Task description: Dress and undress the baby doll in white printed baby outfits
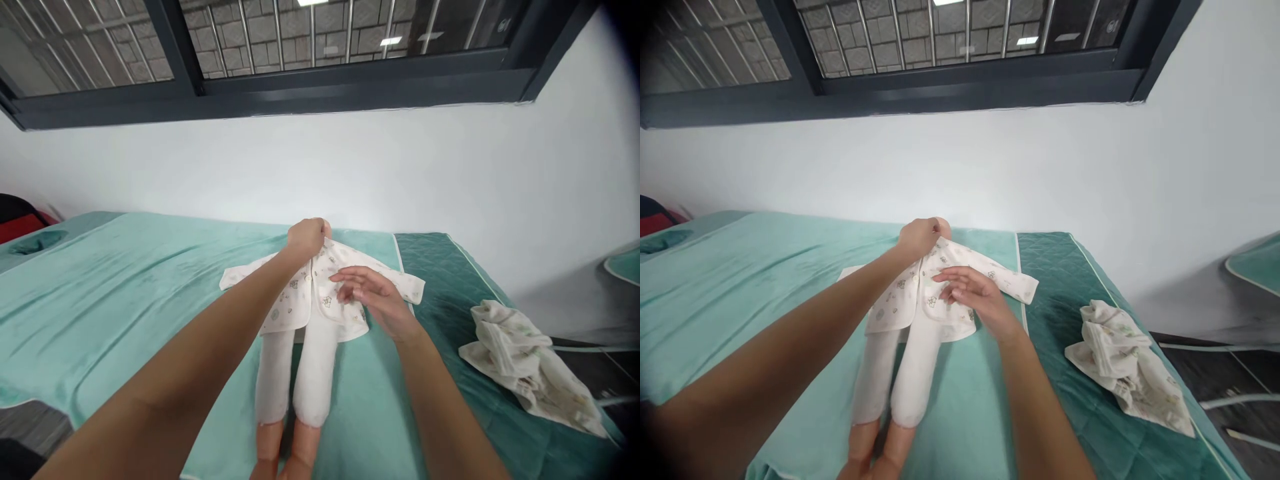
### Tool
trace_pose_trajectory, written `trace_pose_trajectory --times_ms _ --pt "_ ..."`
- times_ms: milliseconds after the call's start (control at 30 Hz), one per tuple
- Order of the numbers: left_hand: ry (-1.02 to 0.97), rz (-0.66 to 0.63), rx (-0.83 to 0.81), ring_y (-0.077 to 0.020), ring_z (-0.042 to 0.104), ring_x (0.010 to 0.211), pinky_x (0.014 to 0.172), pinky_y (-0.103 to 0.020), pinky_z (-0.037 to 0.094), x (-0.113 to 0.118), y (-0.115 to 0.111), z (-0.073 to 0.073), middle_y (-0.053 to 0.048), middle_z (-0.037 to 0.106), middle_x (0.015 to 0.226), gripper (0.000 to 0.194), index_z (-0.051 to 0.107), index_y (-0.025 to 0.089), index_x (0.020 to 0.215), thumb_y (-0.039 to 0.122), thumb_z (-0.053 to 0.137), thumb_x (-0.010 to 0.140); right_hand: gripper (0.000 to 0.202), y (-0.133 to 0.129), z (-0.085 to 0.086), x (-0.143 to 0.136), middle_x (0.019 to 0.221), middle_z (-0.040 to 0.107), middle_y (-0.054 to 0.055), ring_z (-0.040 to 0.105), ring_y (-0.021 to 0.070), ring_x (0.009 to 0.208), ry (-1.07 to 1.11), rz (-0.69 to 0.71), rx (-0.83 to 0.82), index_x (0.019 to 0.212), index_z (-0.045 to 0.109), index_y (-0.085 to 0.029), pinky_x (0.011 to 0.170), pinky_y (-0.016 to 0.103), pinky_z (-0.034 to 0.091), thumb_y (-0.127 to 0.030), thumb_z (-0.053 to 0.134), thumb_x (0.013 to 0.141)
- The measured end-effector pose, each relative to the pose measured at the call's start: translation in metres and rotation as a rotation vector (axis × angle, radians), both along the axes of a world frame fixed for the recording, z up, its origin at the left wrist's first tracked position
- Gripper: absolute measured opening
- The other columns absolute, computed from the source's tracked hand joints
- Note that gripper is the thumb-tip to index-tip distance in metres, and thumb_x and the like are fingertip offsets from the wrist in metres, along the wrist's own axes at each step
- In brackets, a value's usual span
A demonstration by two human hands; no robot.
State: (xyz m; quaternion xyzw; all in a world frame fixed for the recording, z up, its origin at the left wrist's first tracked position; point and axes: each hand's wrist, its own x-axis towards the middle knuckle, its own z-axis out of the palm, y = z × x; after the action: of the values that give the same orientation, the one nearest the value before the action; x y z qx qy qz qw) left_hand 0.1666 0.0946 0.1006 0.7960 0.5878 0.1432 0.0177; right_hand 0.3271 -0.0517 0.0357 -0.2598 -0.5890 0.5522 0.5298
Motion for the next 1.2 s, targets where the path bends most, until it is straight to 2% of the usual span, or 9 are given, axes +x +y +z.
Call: trace_pose_trajectory --times_ms 133,333,467,633,733,833,967,1067,1200 --pt "-0.003 0.007 0.057 -0.0248 0.064 0.091 0.074 -0.035 0.046 -0.001 -0.003 -0.008 -0.008 0.069 0.101 0.026 0.066 0.022 0.100 0.016 0.044 0.087 0.021 0.009 -0.007 0.011 0.101 0.069 0.005 0.063 0.0170 0.089 -0.185 -0.174 -0.033 0.102 0.067 -0.023 0.083 0.033 0.049 -0.039 0.066 0.088" --pt "-0.285 -0.049 0.209 -0.0224 0.060 0.102 0.084 -0.034 0.048 -0.032 -0.020 -0.021 -0.007 0.063 0.110 0.022 0.063 0.023 0.103 0.018 0.047 0.089 0.028 0.003 -0.003 0.013 0.101 0.069 0.006 0.064 0.0178 0.089 -0.289 0.084 -0.101 0.105 0.067 -0.021 0.081 0.032 0.051 -0.041 0.069 0.086" --pt "-0.500 -0.039 0.290 -0.0206 0.058 0.106 0.090 -0.034 0.048 -0.081 -0.063 -0.053 -0.005 0.063 0.108 0.019 0.061 0.022 0.104 0.026 0.048 0.091 0.030 -0.006 0.004 0.020 0.106 0.070 0.009 0.066 0.0213 0.091 -0.192 0.228 -0.032 0.111 0.066 -0.020 0.086 0.040 0.053 -0.039 0.067 0.087" --pt "-0.582 0.086 0.105 -0.0220 0.061 0.101 0.089 -0.038 0.050 -0.146 -0.131 -0.104 -0.006 0.064 0.107 0.025 0.060 0.022 0.107 0.035 0.049 0.090 0.015 0.000 -0.004 0.023 0.089 0.066 0.005 0.060 0.0191 0.079 -0.082 -0.124 -0.018 0.095 0.068 -0.023 0.077 0.038 0.052 -0.036 0.066 0.086" --pt "-0.676 0.121 -0.032 -0.0210 0.063 0.101 0.093 -0.037 0.049 -0.172 -0.158 -0.118 -0.004 0.067 0.109 0.025 0.061 0.024 0.109 0.035 0.049 0.091 0.014 -0.001 -0.020 0.015 0.083 0.062 0.003 0.057 0.0175 0.074 -0.026 -0.355 -0.070 0.091 0.066 -0.024 0.073 0.036 0.051 -0.037 0.067 0.084" --pt "-0.717 0.085 -0.050 -0.0198 0.063 0.104 0.095 -0.035 0.048 -0.182 -0.171 -0.120 -0.003 0.068 0.110 0.022 0.063 0.024 0.106 0.032 0.049 0.091 0.018 -0.018 -0.041 0.005 0.090 0.062 0.002 0.059 0.0176 0.082 -0.039 -0.573 -0.111 0.096 0.064 -0.026 0.077 0.035 0.051 -0.037 0.069 0.082" --pt "-0.476 -0.082 -0.027 -0.0232 0.057 0.115 0.100 -0.040 0.041 -0.178 -0.178 -0.116 -0.003 0.066 0.122 0.020 0.064 0.026 0.104 0.032 0.058 0.086 0.033 -0.061 -0.065 -0.007 0.110 0.064 0.006 0.059 0.0226 0.105 -0.315 -0.733 -0.090 0.110 0.062 -0.025 0.090 0.039 0.049 -0.040 0.070 0.082" --pt "-0.304 -0.138 0.009 -0.0253 0.055 0.118 0.098 -0.043 0.037 -0.175 -0.182 -0.114 -0.002 0.064 0.127 0.016 0.064 0.026 0.097 0.029 0.062 0.082 0.042 -0.087 -0.074 -0.019 0.114 0.064 0.008 0.061 0.0232 0.101 -0.549 -0.829 -0.088 0.118 0.058 -0.025 0.088 0.042 0.049 -0.046 0.067 0.083" --pt "-0.237 -0.169 0.053 -0.0264 0.054 0.117 0.093 -0.042 0.037 -0.172 -0.180 -0.114 -0.003 0.064 0.126 0.009 0.064 0.025 0.091 0.030 0.059 0.085 0.044 -0.090 -0.077 -0.034 0.109 0.066 0.009 0.062 0.0233 0.094 -0.759 -0.908 -0.063 0.120 0.058 -0.023 0.084 0.042 0.049 -0.048 0.064 0.085"
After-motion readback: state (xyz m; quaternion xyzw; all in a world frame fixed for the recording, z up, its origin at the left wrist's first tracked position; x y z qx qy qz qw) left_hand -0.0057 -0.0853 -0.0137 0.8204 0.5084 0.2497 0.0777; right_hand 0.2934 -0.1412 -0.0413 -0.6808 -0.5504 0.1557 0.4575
